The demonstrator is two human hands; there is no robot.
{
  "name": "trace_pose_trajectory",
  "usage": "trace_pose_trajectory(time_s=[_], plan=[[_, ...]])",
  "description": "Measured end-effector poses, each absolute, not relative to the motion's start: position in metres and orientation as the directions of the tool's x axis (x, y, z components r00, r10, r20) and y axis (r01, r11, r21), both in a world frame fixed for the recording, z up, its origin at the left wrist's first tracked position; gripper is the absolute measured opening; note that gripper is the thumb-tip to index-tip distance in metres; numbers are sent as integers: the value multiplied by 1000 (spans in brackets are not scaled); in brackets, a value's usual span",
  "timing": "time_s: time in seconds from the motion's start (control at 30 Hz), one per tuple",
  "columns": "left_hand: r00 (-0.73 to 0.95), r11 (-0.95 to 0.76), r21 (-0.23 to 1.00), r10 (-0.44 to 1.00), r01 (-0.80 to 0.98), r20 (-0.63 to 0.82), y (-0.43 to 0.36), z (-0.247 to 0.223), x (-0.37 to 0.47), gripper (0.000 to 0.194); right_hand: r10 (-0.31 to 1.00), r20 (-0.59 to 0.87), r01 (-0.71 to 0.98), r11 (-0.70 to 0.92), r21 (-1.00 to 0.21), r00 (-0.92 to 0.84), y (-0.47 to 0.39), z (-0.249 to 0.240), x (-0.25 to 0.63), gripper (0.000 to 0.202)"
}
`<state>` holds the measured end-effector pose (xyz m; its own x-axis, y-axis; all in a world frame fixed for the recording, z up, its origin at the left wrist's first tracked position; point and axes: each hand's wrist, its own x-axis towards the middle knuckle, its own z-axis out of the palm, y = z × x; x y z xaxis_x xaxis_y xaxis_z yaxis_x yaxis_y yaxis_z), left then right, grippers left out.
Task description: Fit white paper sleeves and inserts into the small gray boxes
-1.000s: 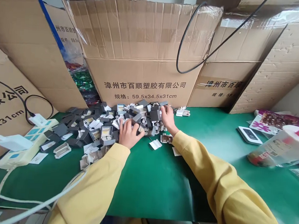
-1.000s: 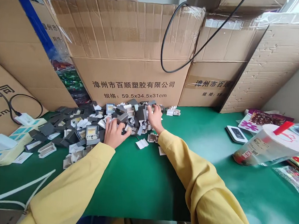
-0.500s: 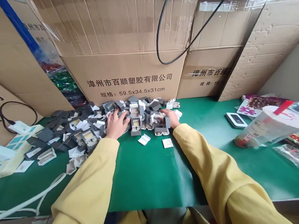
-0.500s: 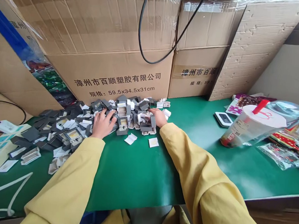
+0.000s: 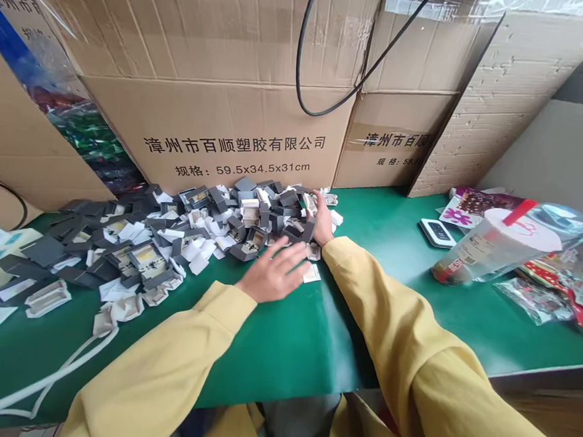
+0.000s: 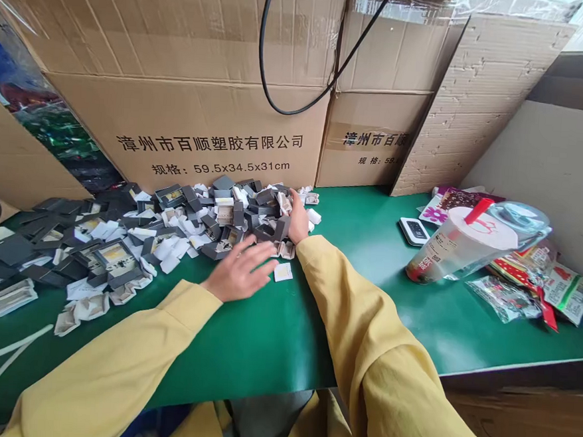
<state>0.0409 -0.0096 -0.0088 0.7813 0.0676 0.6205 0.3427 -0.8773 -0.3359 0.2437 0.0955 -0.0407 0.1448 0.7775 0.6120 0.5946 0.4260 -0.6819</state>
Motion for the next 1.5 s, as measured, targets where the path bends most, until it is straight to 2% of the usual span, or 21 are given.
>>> trace_pose_trajectory(time_s=[0.07,0.1,0.23,0.4,0.5,0.63,0.67,0.73,0.83,0.9,1.0,1.1,1.23,1.3,1.4,1.5], plan=[[851,-921,-337,-9,198,525,-17,-17,56,27,755,635,599,435,-673,164,93,-41,240,53],[861,-931,-307,14,197,509,-18,-20,60,26,737,656,605,450,-657,163,91,-41,239,53],[821,-913,-192,212,359,530,-11,-22,55,20,693,714,608,524,-596,103,83,-39,231,50],[775,-864,-146,342,482,531,-9,-20,48,23,748,661,646,471,-601,69,81,-41,227,58],[668,-776,-69,490,627,560,-9,-23,48,25,719,674,713,384,-587,168,80,-39,230,68],[444,-644,153,660,750,606,-5,-25,46,35,704,666,792,247,-558,249,77,-37,233,76],[437,-644,167,664,747,607,-4,-25,45,40,722,647,800,225,-556,247,76,-37,233,76],[513,-702,118,614,703,600,-3,-24,45,44,758,610,810,196,-552,232,75,-38,232,74],[673,-820,20,483,572,560,-3,-24,45,31,766,610,808,220,-547,204,75,-39,230,71],[702,-852,23,445,523,556,-2,-25,45,23,737,652,802,276,-530,177,75,-38,232,69],[664,-850,61,453,524,595,0,-26,44,19,653,738,808,336,-484,171,68,-35,236,62],[598,-824,87,475,560,645,1,-25,42,18,575,803,810,392,-436,154,53,-32,239,46],[566,-810,130,504,572,652,2,-23,37,20,609,788,802,515,-303,-94,32,-32,239,20],[569,-806,168,531,567,628,2,-25,35,25,650,740,838,493,-235,-175,30,-34,237,19],[570,-792,226,576,568,586,3,-29,33,32,704,693,907,381,-181,-157,35,-34,234,16],[561,-774,246,603,583,567,2,-28,34,41,722,688,911,330,-248,-74,38,-32,232,18]])
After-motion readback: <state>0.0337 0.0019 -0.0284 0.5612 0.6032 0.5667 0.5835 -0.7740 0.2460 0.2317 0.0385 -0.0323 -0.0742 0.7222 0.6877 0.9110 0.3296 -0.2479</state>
